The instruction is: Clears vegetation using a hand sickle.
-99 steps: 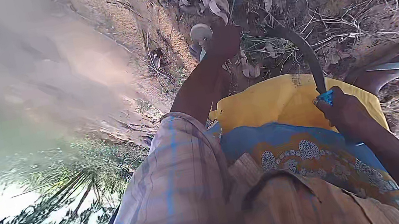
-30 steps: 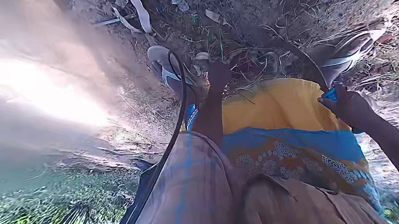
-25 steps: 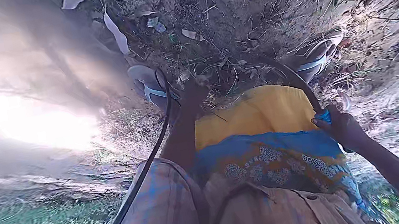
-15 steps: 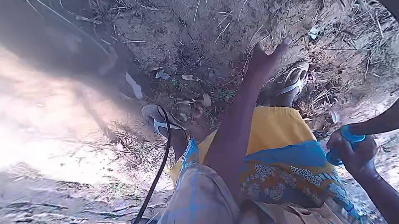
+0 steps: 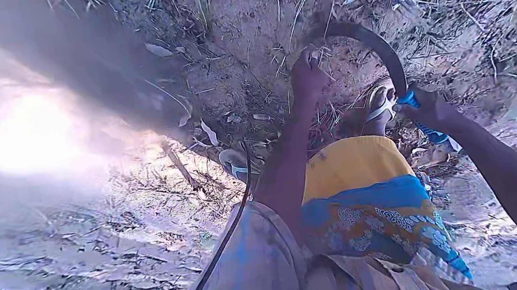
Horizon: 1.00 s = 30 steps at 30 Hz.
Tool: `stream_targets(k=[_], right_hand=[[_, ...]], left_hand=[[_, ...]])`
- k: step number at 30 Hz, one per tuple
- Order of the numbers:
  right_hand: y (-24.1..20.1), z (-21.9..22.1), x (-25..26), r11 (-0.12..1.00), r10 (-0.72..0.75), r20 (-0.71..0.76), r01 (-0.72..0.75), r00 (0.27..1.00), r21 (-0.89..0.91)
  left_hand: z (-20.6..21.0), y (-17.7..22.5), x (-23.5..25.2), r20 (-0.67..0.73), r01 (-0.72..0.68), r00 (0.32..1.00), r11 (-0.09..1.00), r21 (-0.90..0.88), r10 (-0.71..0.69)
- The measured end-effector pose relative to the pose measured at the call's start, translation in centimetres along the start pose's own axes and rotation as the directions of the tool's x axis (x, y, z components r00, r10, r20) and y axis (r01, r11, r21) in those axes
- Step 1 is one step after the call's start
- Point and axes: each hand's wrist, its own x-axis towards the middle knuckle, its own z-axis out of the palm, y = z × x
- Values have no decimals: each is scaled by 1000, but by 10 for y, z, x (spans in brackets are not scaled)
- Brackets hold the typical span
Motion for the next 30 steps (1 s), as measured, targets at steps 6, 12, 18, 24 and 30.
stream_targets(k=[6, 12, 18, 24, 30], right_hand=[[103, 61, -97, 972, 214, 110, -200, 971, -127], [97, 60, -140, 995, 104, -127, -101, 987, 24], [74, 21, -67, 993, -104, -254, 115, 962, 32], [64, 11, -49, 990, -103, -159, 117, 982, 77], [48, 25, -1, 983, -144, -69, 151, 987, 103]], left_hand=[[-12, -76, -51, 184, 129, 954, 881, 456, -235], [26, -65, -50, 296, 365, 886, 931, 30, -357], [96, 22, 15, 330, 595, 795, 763, -255, -509], [77, 1, -5, -28, 225, 974, 974, 3, -225], [45, -11, 0, -41, 113, 993, 971, 211, -106]])
